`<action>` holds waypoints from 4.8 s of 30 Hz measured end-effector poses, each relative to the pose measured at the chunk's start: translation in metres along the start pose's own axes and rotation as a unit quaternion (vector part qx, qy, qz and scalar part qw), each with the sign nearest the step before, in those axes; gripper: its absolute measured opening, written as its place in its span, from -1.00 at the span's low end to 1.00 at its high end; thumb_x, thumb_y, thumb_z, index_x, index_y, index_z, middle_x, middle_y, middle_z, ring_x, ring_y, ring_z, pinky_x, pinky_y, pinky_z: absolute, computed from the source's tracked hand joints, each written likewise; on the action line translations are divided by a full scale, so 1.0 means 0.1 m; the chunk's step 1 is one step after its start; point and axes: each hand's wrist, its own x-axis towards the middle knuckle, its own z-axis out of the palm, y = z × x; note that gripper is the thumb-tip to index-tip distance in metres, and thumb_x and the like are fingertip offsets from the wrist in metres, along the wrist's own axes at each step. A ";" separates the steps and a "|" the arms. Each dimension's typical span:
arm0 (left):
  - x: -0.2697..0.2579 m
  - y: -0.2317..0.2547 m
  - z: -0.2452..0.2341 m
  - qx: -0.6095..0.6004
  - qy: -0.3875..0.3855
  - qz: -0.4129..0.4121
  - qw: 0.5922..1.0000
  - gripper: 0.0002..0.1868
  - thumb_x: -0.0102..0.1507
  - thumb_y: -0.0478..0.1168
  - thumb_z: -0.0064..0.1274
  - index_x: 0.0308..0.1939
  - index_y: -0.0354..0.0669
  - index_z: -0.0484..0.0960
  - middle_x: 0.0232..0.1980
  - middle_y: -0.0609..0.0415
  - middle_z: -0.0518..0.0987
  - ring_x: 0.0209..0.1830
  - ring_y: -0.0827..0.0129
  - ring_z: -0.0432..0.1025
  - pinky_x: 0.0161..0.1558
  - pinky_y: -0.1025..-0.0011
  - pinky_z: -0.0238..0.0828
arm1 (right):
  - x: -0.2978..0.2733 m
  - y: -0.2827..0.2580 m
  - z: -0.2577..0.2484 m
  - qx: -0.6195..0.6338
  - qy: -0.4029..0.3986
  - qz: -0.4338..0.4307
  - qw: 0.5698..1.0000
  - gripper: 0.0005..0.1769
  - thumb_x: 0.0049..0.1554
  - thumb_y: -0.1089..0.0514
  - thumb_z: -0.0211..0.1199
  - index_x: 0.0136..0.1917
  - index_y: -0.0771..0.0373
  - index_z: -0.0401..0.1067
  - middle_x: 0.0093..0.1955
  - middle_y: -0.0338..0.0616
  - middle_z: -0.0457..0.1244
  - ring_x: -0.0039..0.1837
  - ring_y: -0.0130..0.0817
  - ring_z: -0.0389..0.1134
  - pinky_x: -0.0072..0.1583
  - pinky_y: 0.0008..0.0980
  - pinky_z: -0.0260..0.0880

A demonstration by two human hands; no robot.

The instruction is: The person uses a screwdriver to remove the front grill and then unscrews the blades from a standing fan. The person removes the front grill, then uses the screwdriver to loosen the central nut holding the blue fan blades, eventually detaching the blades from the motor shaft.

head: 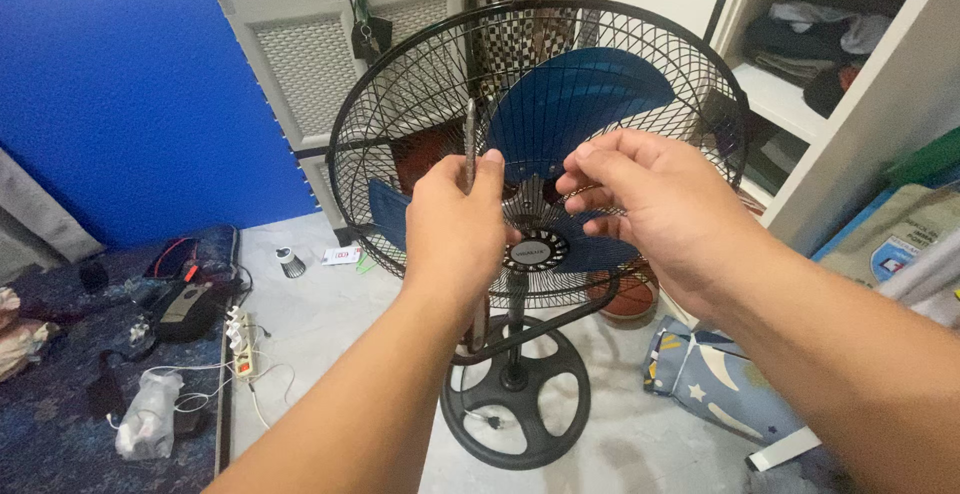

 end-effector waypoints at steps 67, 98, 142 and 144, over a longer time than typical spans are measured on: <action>-0.17 0.10 0.72 -0.122 -0.018 -0.129 0.984 -0.59 0.26 0.07 0.10 -0.16 -0.26 0.58 -0.54 0.05 0.47 -0.71 0.42 0.30 -0.66 0.41 0.19 | -0.11 0.36 -0.50 0.041 0.070 0.137 0.987 -0.69 0.16 0.03 0.17 0.11 0.21 0.41 -0.04 -0.19 0.37 -0.01 -0.39 0.41 0.00 -0.32 0.46; -0.07 0.79 1.66 0.277 0.020 0.323 0.905 -0.62 0.17 -0.17 0.20 0.04 -0.13 0.55 0.27 -0.13 0.42 0.02 -0.18 0.50 -0.04 -0.01 0.44 | 0.79 0.33 -1.63 -0.034 0.035 -0.085 0.995 -0.74 0.27 0.03 0.11 0.03 0.21 0.50 -0.08 -0.27 0.34 -0.07 -0.49 0.30 -0.02 -0.42 0.33; 0.11 0.56 0.99 -0.084 -0.018 0.276 0.957 -0.75 0.31 -0.09 0.09 -0.16 -0.22 0.65 -0.27 0.19 0.69 -0.60 0.60 0.44 -0.52 0.52 0.41 | 0.45 1.19 -1.57 0.153 0.163 0.169 0.960 -0.80 0.30 0.04 0.03 0.13 0.06 0.40 0.20 -0.34 0.31 0.28 -0.46 0.24 0.29 -0.18 0.19; 0.07 0.50 0.77 -0.089 0.024 0.254 0.963 -0.72 0.31 -0.07 0.09 -0.20 -0.25 0.64 -0.27 0.22 0.70 -0.59 0.60 0.41 -0.50 0.54 0.38 | 0.42 1.28 -1.58 0.165 0.170 0.196 0.952 -0.79 0.32 0.02 0.00 0.15 0.06 0.36 0.21 -0.31 0.27 0.29 -0.41 0.23 0.32 -0.14 0.18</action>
